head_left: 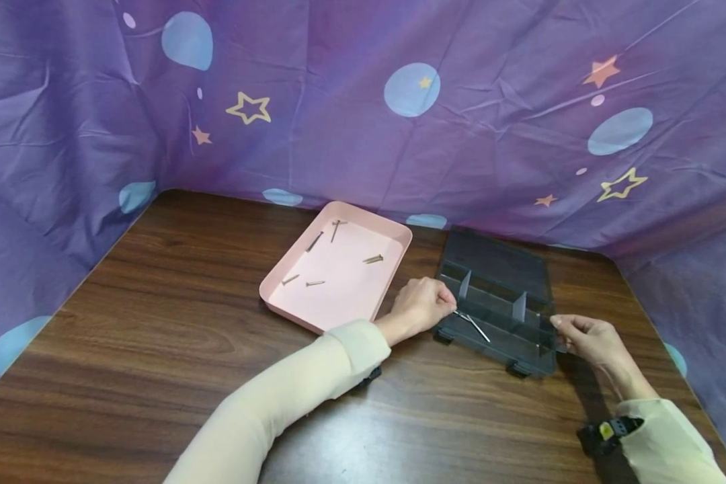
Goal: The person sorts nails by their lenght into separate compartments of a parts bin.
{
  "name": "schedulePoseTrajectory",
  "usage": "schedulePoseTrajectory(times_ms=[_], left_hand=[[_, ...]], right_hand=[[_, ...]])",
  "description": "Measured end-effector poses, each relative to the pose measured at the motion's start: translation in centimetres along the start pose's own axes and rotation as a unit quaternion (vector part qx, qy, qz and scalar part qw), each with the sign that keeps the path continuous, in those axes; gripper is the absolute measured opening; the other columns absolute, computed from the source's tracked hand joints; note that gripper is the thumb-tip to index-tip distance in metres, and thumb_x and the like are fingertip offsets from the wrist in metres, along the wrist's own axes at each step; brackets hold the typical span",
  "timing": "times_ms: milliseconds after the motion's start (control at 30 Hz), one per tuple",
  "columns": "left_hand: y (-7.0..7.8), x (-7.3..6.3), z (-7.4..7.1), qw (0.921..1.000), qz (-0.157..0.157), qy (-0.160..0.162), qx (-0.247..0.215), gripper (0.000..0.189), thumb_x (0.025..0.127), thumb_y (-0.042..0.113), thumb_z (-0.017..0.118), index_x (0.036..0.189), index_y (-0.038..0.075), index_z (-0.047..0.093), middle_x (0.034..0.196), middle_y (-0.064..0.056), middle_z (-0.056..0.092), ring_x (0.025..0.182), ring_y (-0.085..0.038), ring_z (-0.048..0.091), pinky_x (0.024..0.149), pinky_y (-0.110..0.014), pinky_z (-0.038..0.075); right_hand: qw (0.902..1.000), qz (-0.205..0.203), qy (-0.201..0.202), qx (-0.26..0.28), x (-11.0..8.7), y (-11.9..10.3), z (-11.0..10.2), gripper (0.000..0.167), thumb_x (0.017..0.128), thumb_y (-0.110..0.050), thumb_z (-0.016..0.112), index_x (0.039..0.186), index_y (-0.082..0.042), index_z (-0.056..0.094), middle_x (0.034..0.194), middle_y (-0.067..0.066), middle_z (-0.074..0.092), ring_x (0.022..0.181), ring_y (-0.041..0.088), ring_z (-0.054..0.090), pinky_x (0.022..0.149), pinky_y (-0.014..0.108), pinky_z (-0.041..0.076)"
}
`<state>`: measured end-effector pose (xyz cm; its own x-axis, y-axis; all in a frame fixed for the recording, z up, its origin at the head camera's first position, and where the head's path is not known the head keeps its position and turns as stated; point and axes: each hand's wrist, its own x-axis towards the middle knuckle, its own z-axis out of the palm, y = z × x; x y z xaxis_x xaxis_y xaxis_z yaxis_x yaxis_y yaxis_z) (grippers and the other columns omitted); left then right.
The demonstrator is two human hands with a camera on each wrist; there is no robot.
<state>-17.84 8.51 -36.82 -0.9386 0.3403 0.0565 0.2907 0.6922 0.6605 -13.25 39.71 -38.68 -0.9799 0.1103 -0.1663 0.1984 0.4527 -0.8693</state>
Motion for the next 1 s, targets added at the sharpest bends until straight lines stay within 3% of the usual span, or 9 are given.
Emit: schedulePoseTrajectory(times_ms=[267, 467, 633, 767, 867, 1000], left_hand=[[-0.3, -0.4, -0.7, 0.9996, 0.027, -0.003, -0.004, 0.006, 0.082, 0.025, 0.071, 0.084, 0.023, 0.075, 0.081, 0.013, 0.072, 0.078, -0.004, 0.064, 0.063, -0.017, 0.044], [-1.5, -0.5, -3.4, 0.9979, 0.027, 0.017, -0.056, 0.007, 0.083, 0.022, 0.070, 0.086, 0.017, 0.074, 0.083, 0.006, 0.072, 0.076, -0.005, 0.064, 0.067, -0.016, 0.045], [-4.4, -0.6, -6.3, 0.9930, -0.028, 0.056, -0.100, 0.010, 0.084, 0.019, 0.070, 0.089, 0.012, 0.074, 0.086, -0.001, 0.073, 0.078, -0.012, 0.066, 0.069, -0.019, 0.048], [-7.2, -0.5, -8.6, 0.9840, -0.086, 0.098, -0.121, 0.012, 0.084, 0.016, 0.070, 0.092, 0.009, 0.074, 0.091, -0.005, 0.073, 0.078, -0.016, 0.067, 0.068, -0.021, 0.050], [-9.1, -0.6, -10.0, 0.9780, -0.121, 0.119, -0.122, 0.015, 0.085, 0.016, 0.069, 0.096, 0.007, 0.073, 0.094, -0.008, 0.073, 0.081, -0.018, 0.067, 0.070, -0.025, 0.052], [-11.0, -0.8, -11.4, 0.9744, -0.154, 0.136, -0.091, 0.022, 0.086, 0.018, 0.067, 0.104, 0.005, 0.071, 0.103, -0.010, 0.071, 0.094, -0.022, 0.066, 0.083, -0.031, 0.050]], right_hand=[[1.0000, 0.002, 0.001, 0.008, 0.1, 0.0, 0.1, 0.020, 0.093, -0.026, 0.058, 0.077, -0.035, 0.065, 0.062, -0.015, 0.058, 0.058, -0.001, 0.053, 0.055, 0.018, 0.046], [0.9998, 0.009, -0.002, 0.017, 0.1, 0.0, 0.1, 0.021, 0.093, -0.027, 0.058, 0.076, -0.037, 0.064, 0.064, -0.014, 0.060, 0.061, -0.001, 0.056, 0.056, 0.018, 0.048], [0.9998, 0.011, -0.009, 0.017, 0.0, -0.1, 0.0, 0.021, 0.093, -0.027, 0.058, 0.076, -0.037, 0.064, 0.065, -0.014, 0.059, 0.061, -0.001, 0.056, 0.057, 0.018, 0.049], [0.9998, 0.009, -0.014, 0.009, 0.0, -0.1, -0.2, 0.018, 0.093, -0.029, 0.058, 0.078, -0.037, 0.064, 0.065, -0.014, 0.058, 0.062, 0.000, 0.057, 0.058, 0.019, 0.049], [0.9999, 0.011, -0.013, -0.001, 0.0, 0.0, -0.3, 0.018, 0.093, -0.031, 0.058, 0.078, -0.038, 0.063, 0.066, -0.014, 0.059, 0.062, 0.000, 0.056, 0.058, 0.020, 0.049], [0.9997, 0.012, -0.010, -0.017, 0.2, 0.1, -0.1, 0.018, 0.093, -0.032, 0.057, 0.077, -0.039, 0.063, 0.065, -0.015, 0.060, 0.060, 0.000, 0.055, 0.057, 0.020, 0.049]])
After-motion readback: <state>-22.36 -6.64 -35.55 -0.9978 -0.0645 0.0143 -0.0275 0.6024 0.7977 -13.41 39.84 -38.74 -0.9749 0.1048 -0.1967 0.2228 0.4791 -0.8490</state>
